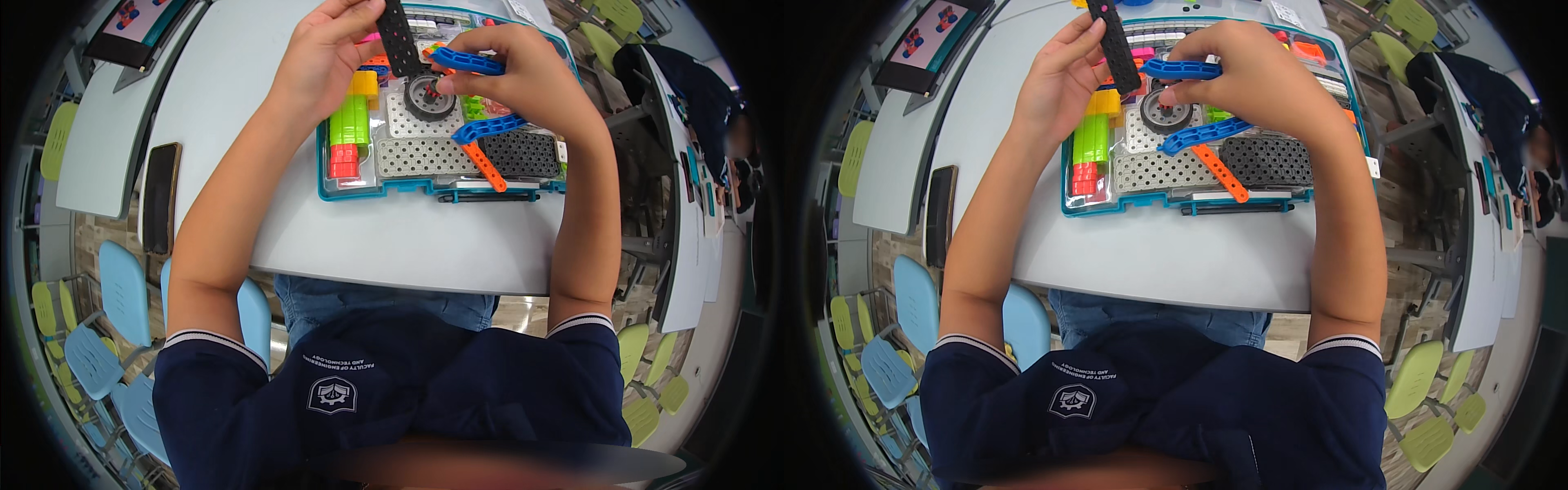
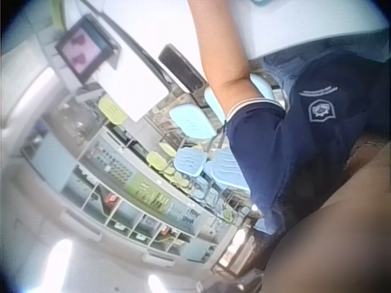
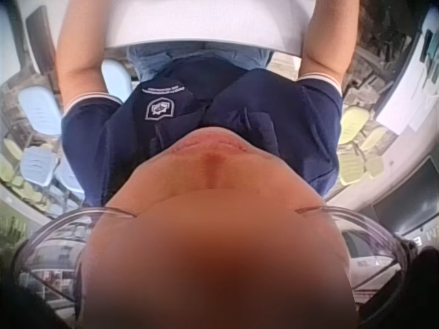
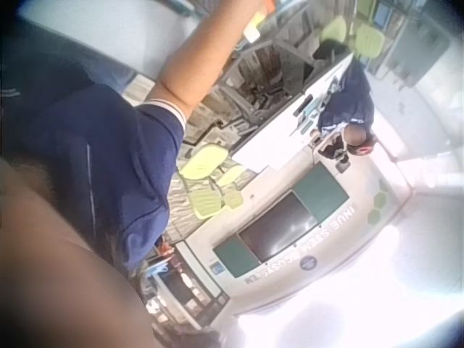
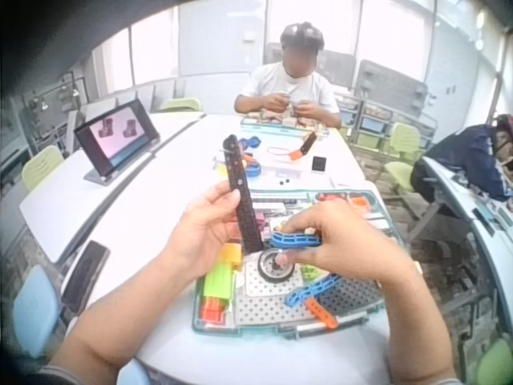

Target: The person assembles a small vehicle-like structure using colorful plastic rods and connectors from a kit. They connect pieces by hand, occasionally using a blue connector tool to secure joints, and reference a tablet displaying a model image.

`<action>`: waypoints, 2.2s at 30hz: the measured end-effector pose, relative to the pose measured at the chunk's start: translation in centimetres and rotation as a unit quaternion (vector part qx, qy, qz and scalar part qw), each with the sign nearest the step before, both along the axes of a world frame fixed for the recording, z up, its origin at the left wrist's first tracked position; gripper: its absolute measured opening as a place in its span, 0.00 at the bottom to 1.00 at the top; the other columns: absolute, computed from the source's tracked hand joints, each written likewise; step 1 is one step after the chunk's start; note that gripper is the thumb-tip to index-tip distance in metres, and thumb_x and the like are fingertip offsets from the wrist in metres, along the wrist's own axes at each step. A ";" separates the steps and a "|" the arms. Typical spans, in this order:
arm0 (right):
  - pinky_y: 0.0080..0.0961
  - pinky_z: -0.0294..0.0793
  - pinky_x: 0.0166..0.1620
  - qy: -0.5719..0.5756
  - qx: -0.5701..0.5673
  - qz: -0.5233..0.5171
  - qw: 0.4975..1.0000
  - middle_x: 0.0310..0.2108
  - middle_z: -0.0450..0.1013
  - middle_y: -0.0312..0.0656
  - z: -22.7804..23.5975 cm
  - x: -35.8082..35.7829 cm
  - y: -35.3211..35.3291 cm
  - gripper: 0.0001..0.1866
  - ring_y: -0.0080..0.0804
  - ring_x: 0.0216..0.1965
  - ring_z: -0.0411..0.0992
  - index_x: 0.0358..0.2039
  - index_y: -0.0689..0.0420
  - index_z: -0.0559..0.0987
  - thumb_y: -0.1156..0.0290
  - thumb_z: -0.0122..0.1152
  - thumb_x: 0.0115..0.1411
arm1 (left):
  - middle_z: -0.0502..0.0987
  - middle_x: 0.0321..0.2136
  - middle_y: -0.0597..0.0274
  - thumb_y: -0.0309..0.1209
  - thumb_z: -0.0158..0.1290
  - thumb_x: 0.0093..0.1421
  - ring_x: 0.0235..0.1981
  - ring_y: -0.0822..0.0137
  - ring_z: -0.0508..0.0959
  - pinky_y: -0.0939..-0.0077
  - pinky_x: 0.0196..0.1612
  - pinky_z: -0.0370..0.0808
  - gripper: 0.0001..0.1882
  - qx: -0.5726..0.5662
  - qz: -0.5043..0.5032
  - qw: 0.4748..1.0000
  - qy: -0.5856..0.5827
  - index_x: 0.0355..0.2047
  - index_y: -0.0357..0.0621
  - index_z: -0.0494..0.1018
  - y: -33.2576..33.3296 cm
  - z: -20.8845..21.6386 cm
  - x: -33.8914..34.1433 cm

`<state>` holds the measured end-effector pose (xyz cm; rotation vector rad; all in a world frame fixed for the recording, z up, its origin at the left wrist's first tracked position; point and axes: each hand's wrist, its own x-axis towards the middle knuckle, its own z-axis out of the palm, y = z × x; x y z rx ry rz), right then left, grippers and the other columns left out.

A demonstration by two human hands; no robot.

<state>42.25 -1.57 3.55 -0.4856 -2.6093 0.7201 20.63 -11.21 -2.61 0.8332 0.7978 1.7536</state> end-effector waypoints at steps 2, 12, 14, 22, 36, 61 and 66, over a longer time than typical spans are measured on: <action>0.18 0.65 0.24 0.028 0.081 0.030 0.996 0.23 0.76 0.35 -0.4 -0.4 -0.1 0.13 0.16 0.22 0.68 0.39 0.59 0.86 0.68 0.77 0.55 | 0.81 0.46 0.57 0.31 0.54 0.69 0.45 0.66 0.81 0.68 0.50 0.81 0.21 0.022 0.008 1.000 0.011 0.60 0.38 0.70 0.3 0.2 -0.6; 0.19 0.63 0.24 0.061 0.131 0.023 0.989 0.22 0.75 0.35 0.9 -0.1 0.0 0.13 0.17 0.20 0.67 0.38 0.60 0.86 0.64 0.76 0.57 | 0.80 0.49 0.57 0.32 0.54 0.70 0.47 0.65 0.80 0.67 0.53 0.78 0.21 0.011 0.014 1.000 0.012 0.61 0.38 0.69 0.7 -0.3 -1.1; 0.20 0.64 0.26 0.040 0.087 -0.006 0.995 0.22 0.76 0.38 1.9 0.0 -0.5 0.12 0.19 0.20 0.67 0.36 0.61 0.86 0.67 0.75 0.58 | 0.80 0.49 0.57 0.32 0.54 0.70 0.48 0.65 0.80 0.66 0.53 0.78 0.22 0.003 0.012 1.000 0.020 0.62 0.38 0.68 0.6 -0.1 -1.0; 0.25 0.69 0.30 -0.019 -0.023 -0.062 0.998 0.22 0.78 0.42 4.1 0.2 -1.2 0.09 0.25 0.23 0.69 0.32 0.66 0.84 0.73 0.75 0.55 | 0.79 0.43 0.53 0.25 0.47 0.73 0.41 0.64 0.81 0.71 0.45 0.80 0.19 -0.091 0.120 0.963 0.225 0.61 0.40 0.58 -0.1 1.3 -0.3; 0.21 0.66 0.27 0.042 -0.027 -0.158 0.986 0.20 0.77 0.36 6.0 1.7 -1.2 0.08 0.17 0.21 0.69 0.31 0.64 0.87 0.72 0.75 0.56 | 0.71 0.45 0.54 0.63 0.74 0.39 0.49 0.55 0.77 0.62 0.47 0.79 0.41 -0.023 0.234 0.566 0.790 0.44 0.44 0.83 -3.5 2.6 3.5; 0.14 0.51 0.20 0.121 0.070 -0.105 0.985 0.20 0.74 0.27 6.0 7.0 3.9 0.12 0.09 0.16 0.60 0.39 0.55 0.88 0.61 0.74 0.60 | 0.75 0.45 0.37 0.58 0.72 0.43 0.49 0.46 0.76 0.62 0.52 0.77 0.31 -0.070 0.282 0.600 0.745 0.34 0.41 0.86 6.0 4.6 -4.2; 0.14 0.49 0.19 0.138 0.051 -0.103 0.984 0.21 0.75 0.25 5.5 7.5 4.2 0.13 0.08 0.15 0.58 0.39 0.54 0.88 0.60 0.74 0.59 | 0.76 0.44 0.46 0.71 0.68 0.39 0.42 0.52 0.82 0.65 0.47 0.80 0.42 -0.132 0.263 0.530 0.795 0.43 0.49 0.86 15.0 2.9 -7.2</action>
